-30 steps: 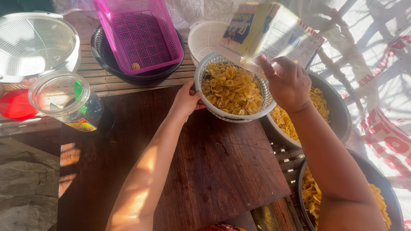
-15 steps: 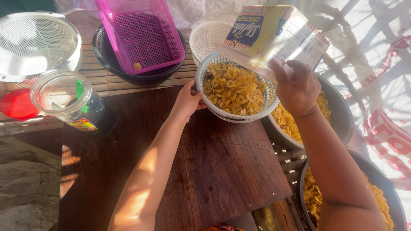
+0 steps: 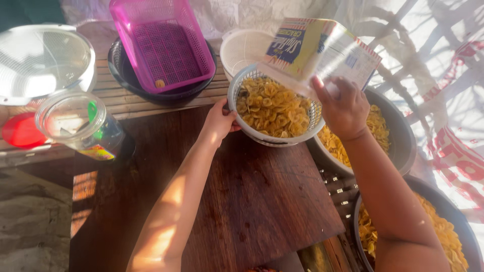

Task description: The person repeatedly shakes a white rectangular container filled with yellow sliced food items to mix them. They then pour the contents into a blue basket, add more slices from a large bowl, and use a green scoop to add liquid from a jar before shaking the container again.

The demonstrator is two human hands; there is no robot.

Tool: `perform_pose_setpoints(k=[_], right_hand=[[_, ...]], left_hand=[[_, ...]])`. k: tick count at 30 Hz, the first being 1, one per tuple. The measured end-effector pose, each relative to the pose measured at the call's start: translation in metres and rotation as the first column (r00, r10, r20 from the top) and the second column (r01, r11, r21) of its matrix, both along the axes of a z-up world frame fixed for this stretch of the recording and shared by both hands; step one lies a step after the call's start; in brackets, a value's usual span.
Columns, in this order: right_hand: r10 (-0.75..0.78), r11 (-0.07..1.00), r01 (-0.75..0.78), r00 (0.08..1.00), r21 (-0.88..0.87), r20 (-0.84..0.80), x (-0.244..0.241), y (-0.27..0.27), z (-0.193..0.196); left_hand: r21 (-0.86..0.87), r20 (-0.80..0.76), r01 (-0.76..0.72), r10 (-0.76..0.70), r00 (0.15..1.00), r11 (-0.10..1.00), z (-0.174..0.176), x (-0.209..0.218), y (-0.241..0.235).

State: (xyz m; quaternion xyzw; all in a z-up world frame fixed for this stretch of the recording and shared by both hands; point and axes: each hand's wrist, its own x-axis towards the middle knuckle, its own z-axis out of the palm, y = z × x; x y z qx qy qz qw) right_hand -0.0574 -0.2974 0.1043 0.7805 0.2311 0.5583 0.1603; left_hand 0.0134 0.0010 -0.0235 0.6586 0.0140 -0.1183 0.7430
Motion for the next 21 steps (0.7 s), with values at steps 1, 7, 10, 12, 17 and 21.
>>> perform_pose_setpoints(k=[1,7,10,12,17,21], right_hand=[[-0.025,1.000,0.026,0.999,0.013,-0.046,0.000,-0.001,0.000],[-0.033,0.998,0.032,0.999,-0.054,-0.011,0.003,-0.001,0.004],[-0.008,0.996,0.008,1.000,-0.084,0.006,-0.007,0.000,-0.002],[-0.003,0.996,0.005,1.000,-0.090,0.022,-0.001,-0.001,0.004],[0.102,0.991,-0.100,0.995,-0.086,0.015,-0.008,0.002,-0.006],[-0.022,0.998,0.021,1.000,-0.067,-0.017,0.001,-0.002,-0.001]], left_hand=[[0.004,0.012,-0.005,0.005,1.000,1.000,-0.003,-0.005,0.001],[0.053,-0.013,-0.013,0.014,1.000,0.999,0.004,-0.009,0.000],[0.061,0.055,0.004,-0.008,0.998,0.998,0.013,-0.001,0.000],[0.114,-0.031,-0.008,0.011,0.999,0.993,0.016,-0.007,0.000],[0.038,0.029,-0.005,0.003,1.000,0.999,0.011,-0.007,0.000],[-0.001,0.098,0.003,-0.003,0.995,1.000,0.006,-0.003,0.002]])
